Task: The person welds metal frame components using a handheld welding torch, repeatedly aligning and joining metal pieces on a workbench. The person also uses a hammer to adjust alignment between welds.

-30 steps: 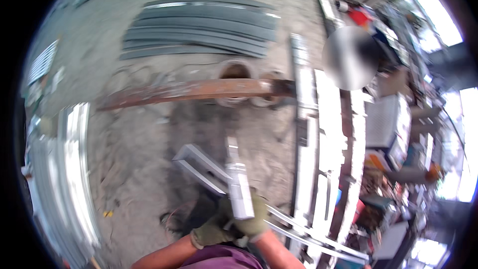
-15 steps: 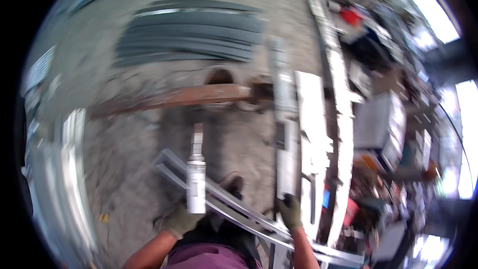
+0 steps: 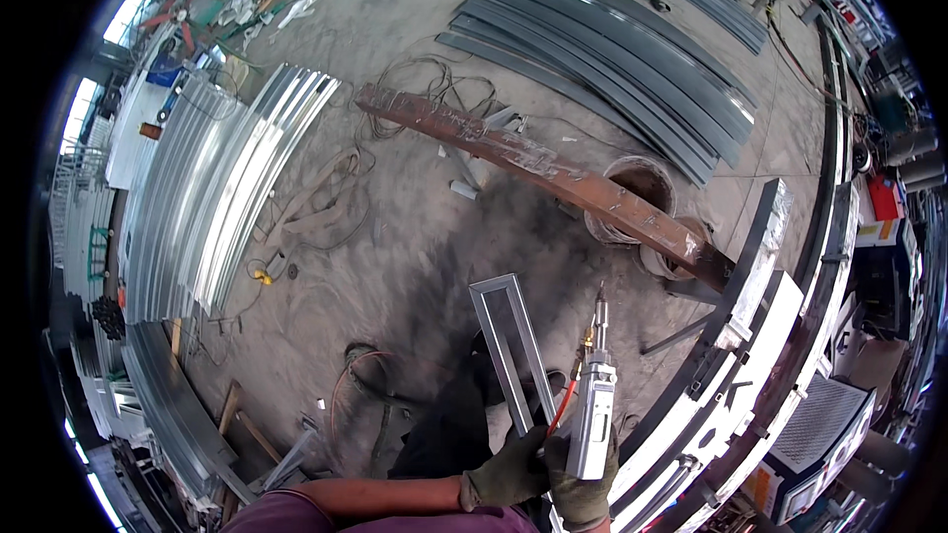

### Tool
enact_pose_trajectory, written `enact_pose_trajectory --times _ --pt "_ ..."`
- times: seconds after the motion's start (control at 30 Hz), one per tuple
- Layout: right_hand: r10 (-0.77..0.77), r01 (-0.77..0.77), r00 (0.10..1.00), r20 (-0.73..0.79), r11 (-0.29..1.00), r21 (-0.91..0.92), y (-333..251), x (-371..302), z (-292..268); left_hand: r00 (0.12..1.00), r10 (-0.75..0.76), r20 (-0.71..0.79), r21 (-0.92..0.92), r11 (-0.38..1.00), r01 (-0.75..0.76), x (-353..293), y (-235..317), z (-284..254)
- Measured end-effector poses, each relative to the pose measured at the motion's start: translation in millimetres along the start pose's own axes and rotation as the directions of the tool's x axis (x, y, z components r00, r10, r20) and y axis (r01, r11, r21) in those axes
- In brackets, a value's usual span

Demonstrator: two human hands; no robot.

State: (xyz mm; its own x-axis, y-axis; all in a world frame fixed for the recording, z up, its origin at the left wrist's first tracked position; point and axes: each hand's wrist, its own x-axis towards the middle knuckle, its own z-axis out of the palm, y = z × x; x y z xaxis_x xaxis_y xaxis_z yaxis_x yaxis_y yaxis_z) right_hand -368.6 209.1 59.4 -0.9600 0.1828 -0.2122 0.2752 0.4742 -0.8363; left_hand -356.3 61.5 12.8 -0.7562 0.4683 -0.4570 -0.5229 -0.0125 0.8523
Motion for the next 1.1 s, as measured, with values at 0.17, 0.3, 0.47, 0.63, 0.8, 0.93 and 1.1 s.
enact_pose_trajectory --times 0.17,0.3,0.47,0.63,0.8,0.93,1.1 --pt "-0.082 0.096 0.989 0.125 0.989 -0.112 -39 39 15 0.991 0.053 0.125 -0.160 0.987 -0.032 1 14 -8" --pt "-0.060 0.080 0.982 0.177 0.991 -0.105 -41 47 25 0.977 0.075 0.201 -0.049 0.997 -0.066 -3 9 -33" --pt "-0.018 0.037 0.961 0.276 0.997 -0.061 -41 47 25 0.995 -0.092 -0.032 -0.103 0.991 0.088 -8 -2 -88" --pt "0.091 -0.107 0.961 0.259 0.993 0.049 1 38 35 0.871 -0.124 -0.476 0.317 0.899 0.301 38 -4 -115" --pt "0.015 0.019 0.948 0.318 0.995 -0.102 -12 37 57 0.886 -0.282 -0.369 0.095 0.936 0.338 72 -17 -111" --pt "-0.143 0.225 0.914 0.380 0.958 -0.179 -36 44 62 0.907 -0.230 -0.353 0.119 0.950 0.287 81 -45 -104" --pt "-0.180 0.288 0.894 0.410 0.932 -0.219 -30 45 64 0.925 -0.148 -0.351 0.157 0.964 0.214 83 -66 -98"
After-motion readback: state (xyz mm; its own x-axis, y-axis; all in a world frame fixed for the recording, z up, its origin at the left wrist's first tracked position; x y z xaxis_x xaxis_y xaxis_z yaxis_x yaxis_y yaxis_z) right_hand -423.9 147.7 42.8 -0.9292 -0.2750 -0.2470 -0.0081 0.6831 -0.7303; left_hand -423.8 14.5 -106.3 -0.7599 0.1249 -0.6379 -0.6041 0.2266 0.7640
